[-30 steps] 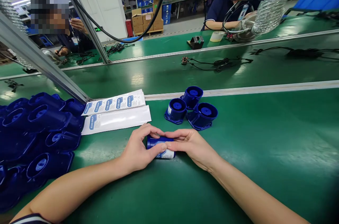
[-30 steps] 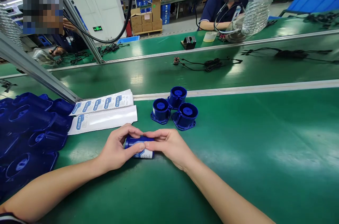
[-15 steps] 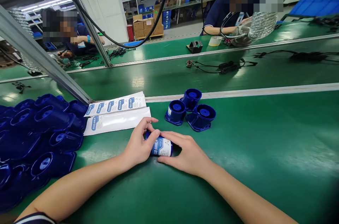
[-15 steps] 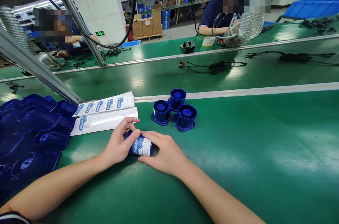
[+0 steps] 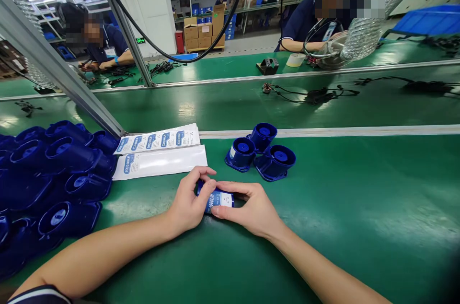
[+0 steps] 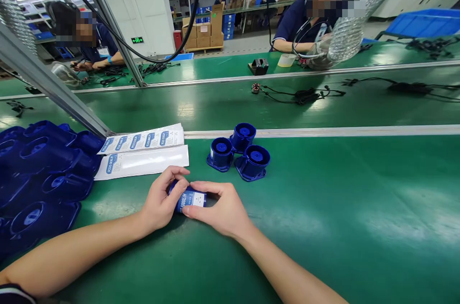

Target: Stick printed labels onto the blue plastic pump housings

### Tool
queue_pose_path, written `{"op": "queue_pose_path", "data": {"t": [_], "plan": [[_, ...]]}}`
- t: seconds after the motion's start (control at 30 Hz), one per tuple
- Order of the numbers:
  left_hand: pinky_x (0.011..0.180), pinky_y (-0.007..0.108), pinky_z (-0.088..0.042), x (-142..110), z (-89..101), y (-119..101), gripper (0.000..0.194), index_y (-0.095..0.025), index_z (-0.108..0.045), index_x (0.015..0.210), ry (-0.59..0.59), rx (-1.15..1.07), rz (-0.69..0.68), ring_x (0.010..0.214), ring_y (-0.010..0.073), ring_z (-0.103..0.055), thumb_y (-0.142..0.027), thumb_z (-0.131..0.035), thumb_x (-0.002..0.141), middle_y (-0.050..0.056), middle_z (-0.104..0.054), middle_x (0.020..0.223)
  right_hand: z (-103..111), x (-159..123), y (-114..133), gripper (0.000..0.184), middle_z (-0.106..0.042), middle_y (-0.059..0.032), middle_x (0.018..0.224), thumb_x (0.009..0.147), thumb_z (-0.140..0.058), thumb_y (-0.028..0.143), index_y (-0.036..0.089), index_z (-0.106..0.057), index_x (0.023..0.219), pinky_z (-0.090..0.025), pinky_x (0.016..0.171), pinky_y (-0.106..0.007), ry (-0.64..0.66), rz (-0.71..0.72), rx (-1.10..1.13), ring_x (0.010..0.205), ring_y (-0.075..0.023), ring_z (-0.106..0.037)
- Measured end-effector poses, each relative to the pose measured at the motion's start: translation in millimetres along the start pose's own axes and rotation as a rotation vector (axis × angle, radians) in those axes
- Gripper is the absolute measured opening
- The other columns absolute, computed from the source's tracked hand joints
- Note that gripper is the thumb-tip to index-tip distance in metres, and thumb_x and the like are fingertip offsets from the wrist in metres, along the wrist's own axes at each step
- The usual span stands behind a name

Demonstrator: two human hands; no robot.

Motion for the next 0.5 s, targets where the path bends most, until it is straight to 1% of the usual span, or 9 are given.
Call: {"op": "queue_pose_path", "data": {"t": [0.1, 0.2, 0.27, 0.3, 0.37, 0.43, 0.47, 0.5], "plan": [[0.082, 0.034, -0.051, -7, -2.3, -3, 0.019, -0.022, -0.065, 0.117, 0.009, 0.002, -0.042, 0.084, 0.0203, -0.065, -0.036, -0.056, 0.106, 0.004, -0.069, 0.092, -2, 3, -8, 0.058, -0.085, -0.011, 0.122, 0.055, -0.106, 0.041, 0.025, -0.089, 0.108, -0.066, 0.101, -0.056, 0.023, -0.075, 0.103, 0.113, -0.0416, -0.08], [0.083, 0.035, -0.053, -11, -5.4, -5, 0.019, -0.022, -0.065, 0.115, 0.013, 0.003, -0.082, 0.085, 0.0208, -0.067, -0.037, -0.058, 0.105, 0.005, -0.07, 0.094, -2, 8, -8, 0.039, -0.088, -0.0117, 0.107, 0.063, -0.102, 0.055, 0.024, -0.09, 0.085, -0.066, 0.098, -0.053, 0.034, -0.07, 0.13, 0.112, -0.0407, -0.081], [0.083, 0.035, -0.054, -10, -5.7, -4, 0.02, -0.023, -0.065, 0.114, 0.004, -0.001, -0.104, 0.085, 0.0205, -0.067, -0.039, -0.059, 0.105, 0.004, -0.069, 0.093, -1, 10, -5, 0.04, -0.088, -0.0118, 0.1, 0.068, -0.098, 0.061, 0.023, -0.087, 0.074, -0.067, 0.093, -0.051, 0.051, -0.042, 0.117, 0.107, -0.0393, -0.083], [0.082, 0.034, -0.055, -9, -5.0, -3, 0.021, -0.023, -0.064, 0.115, -0.002, -0.009, -0.115, 0.084, 0.0204, -0.067, -0.041, -0.058, 0.106, 0.004, -0.069, 0.092, 0, 11, -2, 0.041, -0.088, -0.0116, 0.099, 0.07, -0.096, 0.063, 0.023, -0.086, 0.073, -0.068, 0.091, -0.05, 0.057, -0.021, 0.097, 0.103, -0.0383, -0.083], [0.082, 0.035, -0.057, -7, -1.1, 0, 0.027, -0.023, -0.065, 0.117, -0.019, -0.03, -0.125, 0.088, 0.0216, -0.068, -0.046, -0.058, 0.106, 0.005, -0.07, 0.095, 4, 9, 5, 0.042, -0.088, -0.0106, 0.1, 0.072, -0.094, 0.064, 0.024, -0.087, 0.08, -0.067, 0.09, -0.05, 0.037, 0.026, 0.028, 0.098, -0.0367, -0.084], [0.088, 0.038, -0.059, -9, 4.7, 6, 0.036, -0.024, -0.067, 0.12, -0.037, -0.049, -0.099, 0.098, 0.0256, -0.071, -0.055, -0.061, 0.103, 0.008, -0.073, 0.105, 4, 5, 15, 0.045, -0.088, -0.0092, 0.102, 0.069, -0.098, 0.059, 0.025, -0.088, 0.096, -0.065, 0.096, -0.051, 0.001, 0.137, -0.11, 0.098, -0.036, -0.083], [0.092, 0.04, -0.06, -11, 7.0, 12, 0.039, -0.026, -0.069, 0.121, -0.039, -0.048, -0.058, 0.103, 0.0278, -0.072, -0.059, -0.062, 0.101, 0.008, -0.074, 0.111, 0, 2, 21, 0.056, -0.088, -0.0084, 0.105, 0.062, -0.103, 0.054, 0.026, -0.087, 0.107, -0.064, 0.099, -0.05, -0.008, 0.21, -0.205, 0.1, -0.036, -0.082], [0.093, 0.042, -0.061, -12, 8.4, 17, 0.041, -0.028, -0.071, 0.12, -0.035, -0.048, -0.021, 0.104, 0.0295, -0.074, -0.062, -0.062, 0.1, 0.007, -0.076, 0.113, -12, -2, 31, 0.071, -0.086, -0.0086, 0.116, 0.059, -0.104, 0.054, 0.027, -0.082, 0.122, -0.062, 0.103, -0.047, 0.032, 0.366, -0.369, 0.105, -0.0356, -0.081]]}}
Point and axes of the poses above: each hand's wrist, its own x-axis towards the middle knuckle, its own z-axis out of the back of the hand, y = z × x, the point moved 8 cm from there along x, towards the middle knuckle
